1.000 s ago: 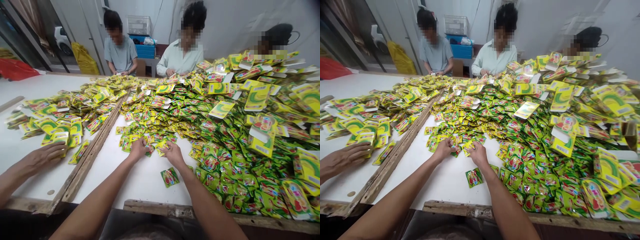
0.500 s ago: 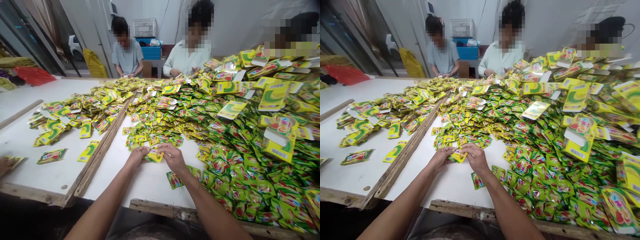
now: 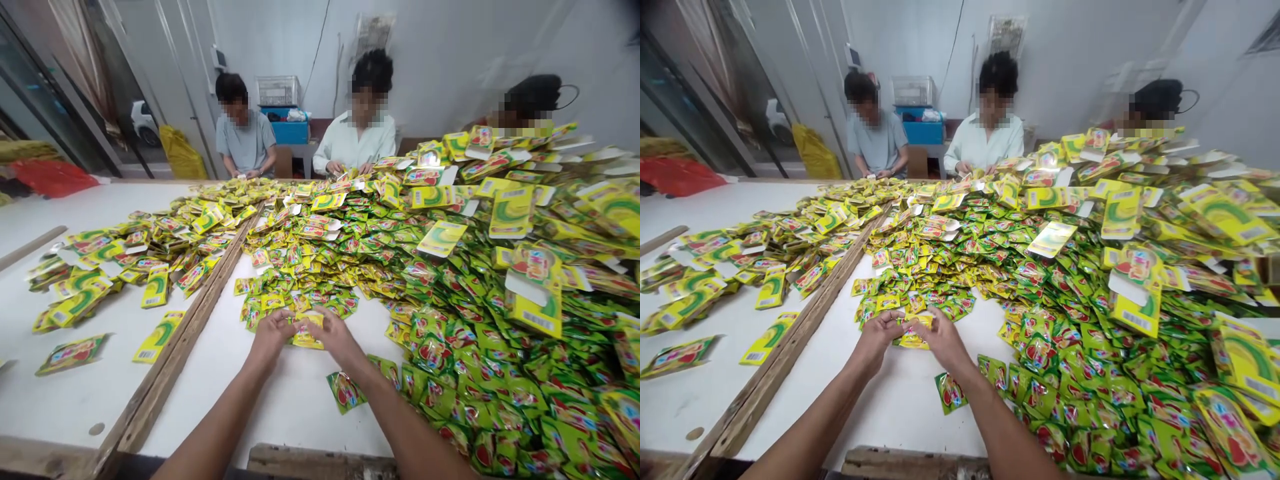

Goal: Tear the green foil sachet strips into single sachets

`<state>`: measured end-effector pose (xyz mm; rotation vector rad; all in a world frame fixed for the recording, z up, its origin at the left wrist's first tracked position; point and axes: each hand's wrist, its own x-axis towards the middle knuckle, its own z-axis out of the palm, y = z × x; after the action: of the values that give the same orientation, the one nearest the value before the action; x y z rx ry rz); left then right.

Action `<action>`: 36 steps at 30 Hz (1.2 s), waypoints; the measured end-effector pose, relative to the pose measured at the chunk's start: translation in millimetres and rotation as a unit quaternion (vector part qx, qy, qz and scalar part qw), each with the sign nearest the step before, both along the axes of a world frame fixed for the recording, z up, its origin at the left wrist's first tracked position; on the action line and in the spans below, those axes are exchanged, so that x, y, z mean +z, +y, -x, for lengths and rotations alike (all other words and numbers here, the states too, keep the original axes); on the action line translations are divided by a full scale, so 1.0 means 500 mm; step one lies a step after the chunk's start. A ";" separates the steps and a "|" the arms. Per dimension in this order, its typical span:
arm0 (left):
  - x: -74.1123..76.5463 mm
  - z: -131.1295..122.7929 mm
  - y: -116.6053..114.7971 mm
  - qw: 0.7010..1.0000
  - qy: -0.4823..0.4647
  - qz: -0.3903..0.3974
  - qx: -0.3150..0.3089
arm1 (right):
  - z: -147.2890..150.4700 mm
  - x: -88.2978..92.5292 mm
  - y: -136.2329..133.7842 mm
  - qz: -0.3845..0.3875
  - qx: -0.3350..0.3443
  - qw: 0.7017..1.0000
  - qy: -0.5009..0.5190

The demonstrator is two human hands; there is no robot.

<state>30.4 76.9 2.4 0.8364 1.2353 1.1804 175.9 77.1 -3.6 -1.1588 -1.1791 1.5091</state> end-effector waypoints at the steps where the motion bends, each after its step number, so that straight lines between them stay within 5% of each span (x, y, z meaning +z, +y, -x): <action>1: 0.005 -0.007 0.001 1.000 0.000 -0.010 0.001 | 0.004 0.001 -0.002 0.008 0.009 1.000 0.001; 4: 0.027 -0.025 0.012 0.999 0.028 -0.034 -0.006 | 0.004 0.010 -0.003 0.020 -0.008 0.999 0.026; 8: 0.081 -0.026 0.077 0.979 0.101 -0.034 -0.176 | -0.032 0.025 0.008 -0.025 -0.095 0.995 -0.002; 10: 0.119 -0.023 0.141 0.942 0.244 -0.085 -0.214 | -0.050 0.029 0.015 -0.057 -0.136 0.989 -0.031; 12: 0.157 -0.024 0.219 0.861 0.456 -0.156 -0.166 | -0.059 0.028 0.021 -0.080 -0.150 0.985 -0.037; 14: 0.186 -0.031 0.297 0.796 0.563 -0.182 -0.125 | -0.060 0.024 0.025 -0.079 -0.140 0.987 -0.020; 18: 0.199 -0.061 0.414 0.734 0.634 -0.200 -0.138 | -0.051 0.016 0.030 -0.055 -0.136 0.989 -0.020; 21: 0.185 -0.080 0.449 0.704 0.660 -0.201 -0.170 | -0.050 0.014 0.032 -0.054 -0.164 0.984 -0.043; 26: 0.170 -0.078 0.403 0.678 0.676 -0.197 -0.209 | -0.058 0.011 0.038 -0.058 -0.213 0.974 -0.054; 32: 0.134 -0.027 0.207 0.682 0.658 -0.261 -0.185 | -0.069 0.013 0.042 -0.079 -0.227 0.969 -0.064; 34: 0.104 -0.006 0.144 0.711 0.648 -0.211 -0.173 | -0.065 0.017 0.038 -0.096 -0.203 0.969 -0.105; 36: 0.069 0.013 0.097 0.776 0.595 -0.146 -0.153 | -0.060 0.019 0.034 -0.104 -0.172 0.967 -0.154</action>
<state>23.8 125.5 36.7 2.1226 1.7896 0.4763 205.7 93.9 5.9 -1.4031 -1.2284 0.9437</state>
